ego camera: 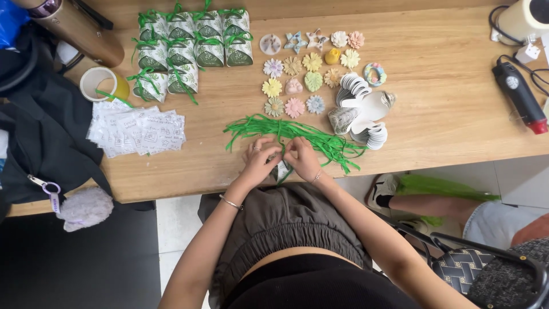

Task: The recorder is packaging decorative flower-shaped candles into paper boxes and tying them with green string.

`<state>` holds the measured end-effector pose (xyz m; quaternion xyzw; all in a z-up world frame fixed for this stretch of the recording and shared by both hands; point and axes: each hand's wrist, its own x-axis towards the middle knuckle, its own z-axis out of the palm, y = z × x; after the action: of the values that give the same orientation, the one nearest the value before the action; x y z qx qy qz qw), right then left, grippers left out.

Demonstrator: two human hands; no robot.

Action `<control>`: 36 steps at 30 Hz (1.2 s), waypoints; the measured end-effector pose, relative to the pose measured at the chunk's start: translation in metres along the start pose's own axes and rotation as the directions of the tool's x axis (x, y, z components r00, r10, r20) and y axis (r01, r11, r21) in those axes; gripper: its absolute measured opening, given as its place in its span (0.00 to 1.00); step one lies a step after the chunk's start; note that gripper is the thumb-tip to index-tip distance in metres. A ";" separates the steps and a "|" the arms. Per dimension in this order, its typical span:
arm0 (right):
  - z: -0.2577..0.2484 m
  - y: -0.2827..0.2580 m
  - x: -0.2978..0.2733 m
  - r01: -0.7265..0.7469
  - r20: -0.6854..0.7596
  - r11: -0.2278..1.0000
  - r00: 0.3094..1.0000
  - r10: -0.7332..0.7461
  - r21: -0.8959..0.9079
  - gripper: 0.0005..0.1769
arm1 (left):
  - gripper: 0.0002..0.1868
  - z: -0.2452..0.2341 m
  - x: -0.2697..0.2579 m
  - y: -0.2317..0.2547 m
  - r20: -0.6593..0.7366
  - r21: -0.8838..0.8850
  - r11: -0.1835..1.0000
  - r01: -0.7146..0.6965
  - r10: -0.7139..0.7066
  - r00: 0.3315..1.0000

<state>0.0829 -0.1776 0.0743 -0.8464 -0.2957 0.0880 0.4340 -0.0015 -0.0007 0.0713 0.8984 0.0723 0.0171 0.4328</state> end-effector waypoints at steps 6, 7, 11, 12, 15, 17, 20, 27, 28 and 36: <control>0.001 -0.004 0.000 -0.057 0.010 0.992 0.998 0.056 0.116 0.08 | 0.14 -0.007 -0.001 0.011 -0.032 -0.022 0.996 -0.087 0.086 0.996; 0.001 -0.002 0.001 -0.056 0.008 0.992 0.998 0.055 0.115 0.08 | 0.14 -0.011 -0.001 0.015 -0.032 -0.022 0.996 -0.090 0.089 0.996; 0.002 0.001 0.002 -0.148 0.046 0.959 0.989 0.141 0.242 0.07 | 0.12 -0.015 0.000 0.016 -0.117 -0.018 0.989 -0.147 0.144 0.983; 0.003 0.002 0.001 -0.177 0.077 0.943 0.984 0.162 0.283 0.06 | 0.10 -0.013 -0.001 0.013 -0.148 -0.009 0.987 -0.158 0.155 0.977; 0.005 0.012 0.000 -0.162 0.100 0.934 0.985 0.137 0.318 0.06 | 0.07 -0.015 -0.002 0.015 -0.192 0.004 0.986 -0.167 0.164 0.968; 0.005 0.014 0.000 -0.166 0.106 0.932 0.985 0.139 0.321 0.06 | 0.07 -0.020 -0.002 0.022 -0.200 0.032 0.983 -0.182 0.185 0.962; 0.003 0.010 0.000 -0.183 0.118 0.927 0.981 0.153 0.327 0.06 | 0.08 -0.027 -0.003 0.028 -0.197 0.103 0.971 -0.218 0.235 0.952; 0.004 0.009 -0.001 -0.259 0.177 0.842 0.964 0.198 0.474 0.05 | 0.11 -0.027 -0.003 0.029 -0.159 0.214 0.947 -0.239 0.275 0.948; 0.003 0.006 -0.001 -0.260 0.178 0.842 0.964 0.198 0.473 0.05 | 0.11 -0.025 -0.004 0.029 -0.160 0.213 0.948 -0.238 0.274 0.948; 0.001 0.003 0.005 -0.241 0.196 0.827 0.967 0.162 0.508 0.10 | 0.09 -0.025 -0.004 0.025 -0.169 0.061 0.975 -0.216 0.223 0.960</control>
<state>0.0875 -0.1756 0.0719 -0.7124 -0.1995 0.2721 0.6154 -0.0048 0.0027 0.1067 0.9047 0.0103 0.1424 0.4014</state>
